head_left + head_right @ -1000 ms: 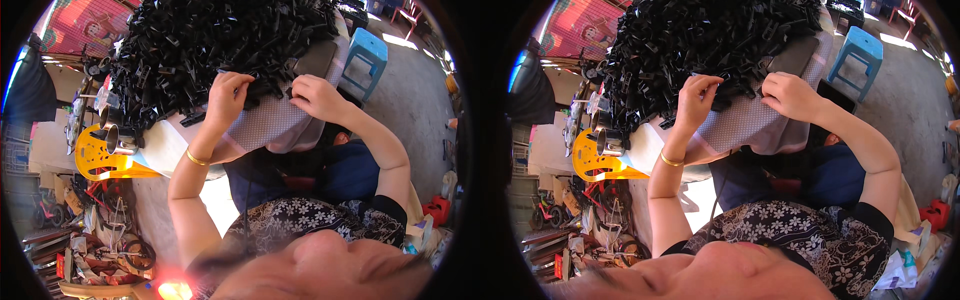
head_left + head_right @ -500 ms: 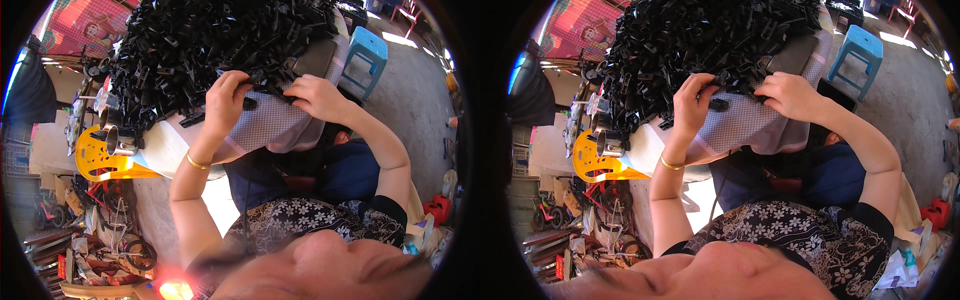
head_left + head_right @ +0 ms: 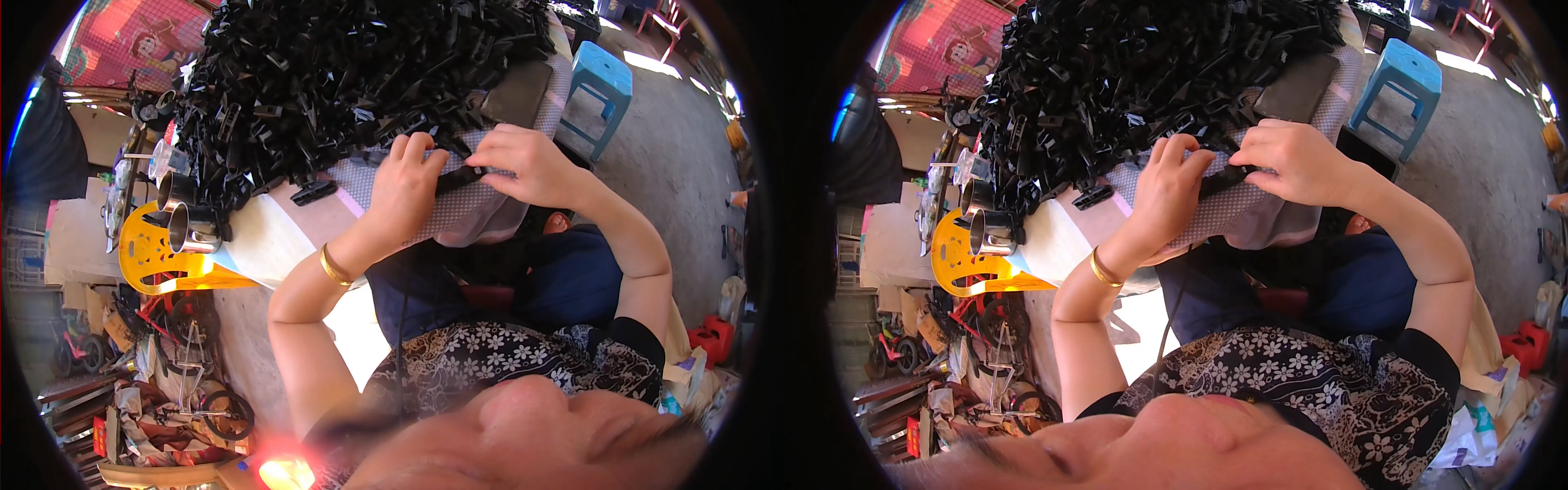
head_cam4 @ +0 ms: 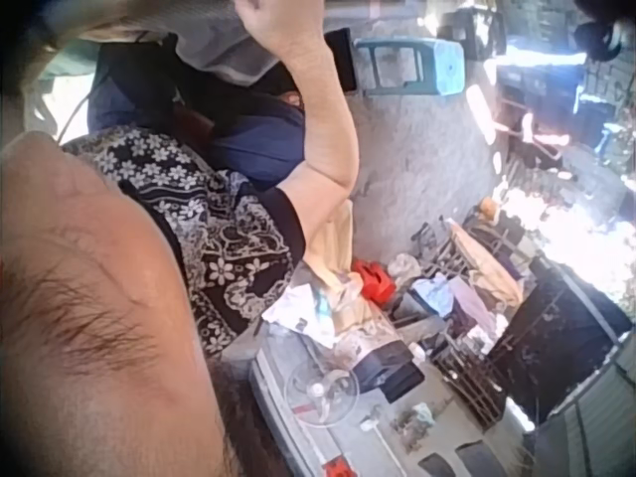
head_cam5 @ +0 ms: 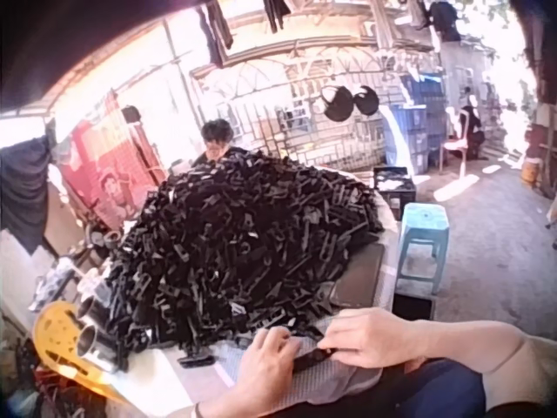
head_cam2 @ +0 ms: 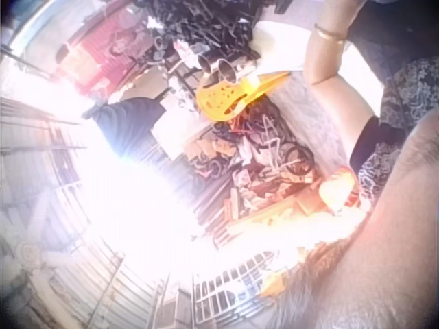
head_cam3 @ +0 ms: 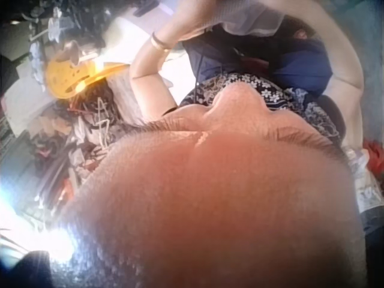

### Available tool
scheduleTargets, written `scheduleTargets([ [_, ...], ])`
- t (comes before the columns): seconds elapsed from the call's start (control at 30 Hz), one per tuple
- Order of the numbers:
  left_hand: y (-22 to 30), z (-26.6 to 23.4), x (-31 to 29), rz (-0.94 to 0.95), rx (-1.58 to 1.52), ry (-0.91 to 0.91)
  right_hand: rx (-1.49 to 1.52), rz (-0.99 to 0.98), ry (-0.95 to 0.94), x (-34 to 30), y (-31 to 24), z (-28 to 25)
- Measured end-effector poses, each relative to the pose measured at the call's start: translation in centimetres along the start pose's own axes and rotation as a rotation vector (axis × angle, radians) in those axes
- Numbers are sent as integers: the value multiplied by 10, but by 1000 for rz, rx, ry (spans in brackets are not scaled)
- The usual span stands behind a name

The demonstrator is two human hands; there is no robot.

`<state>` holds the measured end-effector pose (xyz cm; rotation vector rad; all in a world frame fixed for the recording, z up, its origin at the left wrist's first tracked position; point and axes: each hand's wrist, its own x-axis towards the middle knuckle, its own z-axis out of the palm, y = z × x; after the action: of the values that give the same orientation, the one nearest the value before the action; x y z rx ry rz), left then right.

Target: The person assembles black plastic components by hand, repeatedly taking pieces from a pile on the table and connecting them together.

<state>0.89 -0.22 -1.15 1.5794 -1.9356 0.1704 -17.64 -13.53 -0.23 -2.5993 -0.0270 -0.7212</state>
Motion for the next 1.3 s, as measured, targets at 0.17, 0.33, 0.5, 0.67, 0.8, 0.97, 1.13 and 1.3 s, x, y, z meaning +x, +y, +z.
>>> scheduleTargets([
  [0.17, 3, -24, 1, -59, -23, -80, -74, 1, -30, 0, 7, 3],
  [0.33, -8, -21, -5, -51, -110, -204, 11, -53, -21, 6, 12, 8],
  [0.5, -9, -13, -2, -107, -261, -245, 129, -79, -47, 10, 5, 18],
  [0.67, -18, -18, 4, -81, -284, -191, 188, 69, -247, 8, -2, 3],
  [0.8, -28, -17, 14, -191, 276, 99, 93, 70, -44, 6, -3, 2],
  [0.97, -42, -10, 15, -164, 298, 103, -238, 113, 120, 13, 7, 29],
  [1.13, -45, -21, 16, -147, 154, 163, -186, 125, 127, 9, 7, 22],
  [1.3, -28, -30, 11, -340, -371, -243, -51, 238, 108, 6, 12, 9],
])
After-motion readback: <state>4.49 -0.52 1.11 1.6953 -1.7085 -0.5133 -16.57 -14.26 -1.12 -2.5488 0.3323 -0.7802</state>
